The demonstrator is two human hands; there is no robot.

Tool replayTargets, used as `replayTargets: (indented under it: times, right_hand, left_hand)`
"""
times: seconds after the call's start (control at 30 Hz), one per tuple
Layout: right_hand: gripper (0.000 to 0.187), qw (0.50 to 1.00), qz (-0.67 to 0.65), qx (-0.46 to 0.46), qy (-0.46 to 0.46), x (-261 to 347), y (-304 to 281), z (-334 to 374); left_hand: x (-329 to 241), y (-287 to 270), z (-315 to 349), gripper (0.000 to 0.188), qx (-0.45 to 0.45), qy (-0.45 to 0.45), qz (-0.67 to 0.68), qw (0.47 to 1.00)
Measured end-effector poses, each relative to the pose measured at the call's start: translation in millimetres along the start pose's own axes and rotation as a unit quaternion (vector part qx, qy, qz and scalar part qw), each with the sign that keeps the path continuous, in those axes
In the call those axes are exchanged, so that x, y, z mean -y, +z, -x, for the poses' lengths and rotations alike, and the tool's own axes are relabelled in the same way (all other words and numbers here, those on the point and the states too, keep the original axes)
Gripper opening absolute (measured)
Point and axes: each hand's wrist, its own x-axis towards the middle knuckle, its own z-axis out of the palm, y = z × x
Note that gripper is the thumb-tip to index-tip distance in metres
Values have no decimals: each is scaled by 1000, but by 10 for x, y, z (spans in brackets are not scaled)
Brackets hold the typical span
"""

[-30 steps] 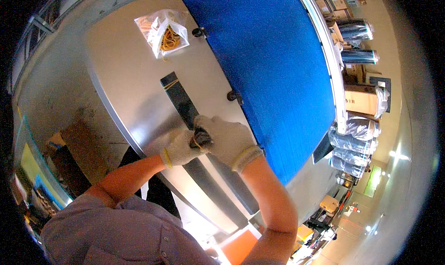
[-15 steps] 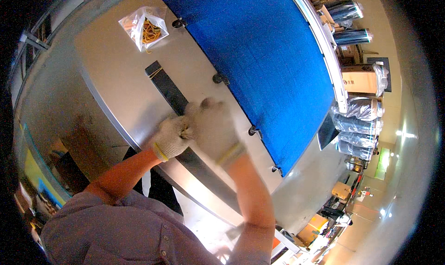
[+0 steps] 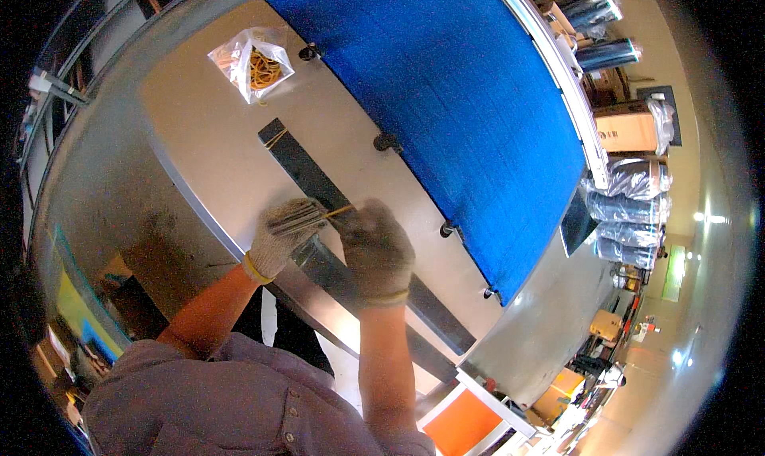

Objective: The person removes protective paper strips from a blue and red striped surface on a machine, then places black rubber strips onto a metal frame and secures them. They also write on a strip with a marker and handle a document folder.

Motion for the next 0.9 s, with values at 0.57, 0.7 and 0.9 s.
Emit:
replayTargets:
  times: [0.57, 0.7, 0.9]
  right_hand:
    - [52, 488, 864, 66, -106, -407, 762, -32]
    - [73, 675, 657, 36, -333, -718, 255, 54]
    - [98, 709, 702, 0, -65, -1407, -340, -53]
  left_hand:
    - [181, -72, -124, 32, -83, 129, -544, 825]
    - [-7, -762, -181, 35, -53, 125, -218, 966]
    - [-382, -889, -200, 36, -9, -10, 123, 992]
